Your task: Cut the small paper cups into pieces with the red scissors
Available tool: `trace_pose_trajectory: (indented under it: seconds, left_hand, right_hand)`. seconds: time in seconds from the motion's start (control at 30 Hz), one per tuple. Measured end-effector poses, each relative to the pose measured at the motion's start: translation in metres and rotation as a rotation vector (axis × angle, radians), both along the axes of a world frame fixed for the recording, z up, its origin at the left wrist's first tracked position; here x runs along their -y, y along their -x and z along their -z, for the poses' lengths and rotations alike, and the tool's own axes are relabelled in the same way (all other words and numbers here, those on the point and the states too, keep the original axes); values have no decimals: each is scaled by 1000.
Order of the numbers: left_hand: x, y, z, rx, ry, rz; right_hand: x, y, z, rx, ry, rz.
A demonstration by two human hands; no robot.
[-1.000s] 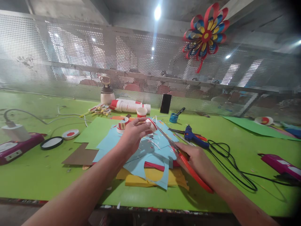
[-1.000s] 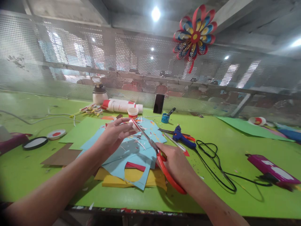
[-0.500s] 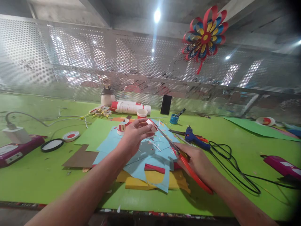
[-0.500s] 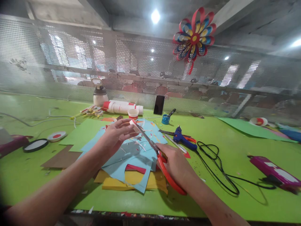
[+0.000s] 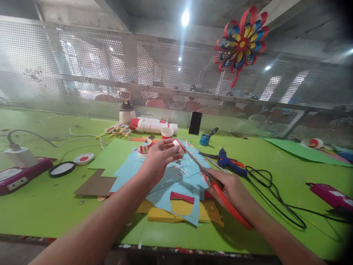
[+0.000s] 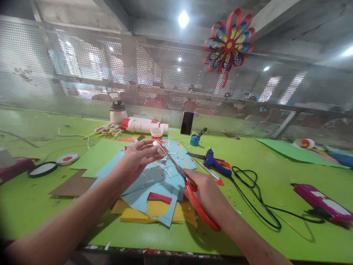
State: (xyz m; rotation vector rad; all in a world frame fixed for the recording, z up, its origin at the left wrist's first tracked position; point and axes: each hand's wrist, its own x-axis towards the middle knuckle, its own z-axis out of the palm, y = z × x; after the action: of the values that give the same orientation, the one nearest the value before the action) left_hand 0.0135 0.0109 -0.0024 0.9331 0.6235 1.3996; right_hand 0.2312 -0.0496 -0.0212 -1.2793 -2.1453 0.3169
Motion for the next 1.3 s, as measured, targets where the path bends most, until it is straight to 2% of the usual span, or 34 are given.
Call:
trace_pose_trajectory:
  seconds: [0.2,0.4,0.8,1.3]
  left_hand:
    - [1,0,0,-3,14,-8]
    - [0,0,-1,-29,37,-17]
    - [0,0,0,-45,59,-15]
    - [0,-2,-2,-23,-4,-39]
  right_hand:
    - [4,3,-3,-48,6,24]
    - [5,2,-5,-7,34,37]
    - [4,1,1,26,7,45]
    - [-1,-3,-1,20,39,45]
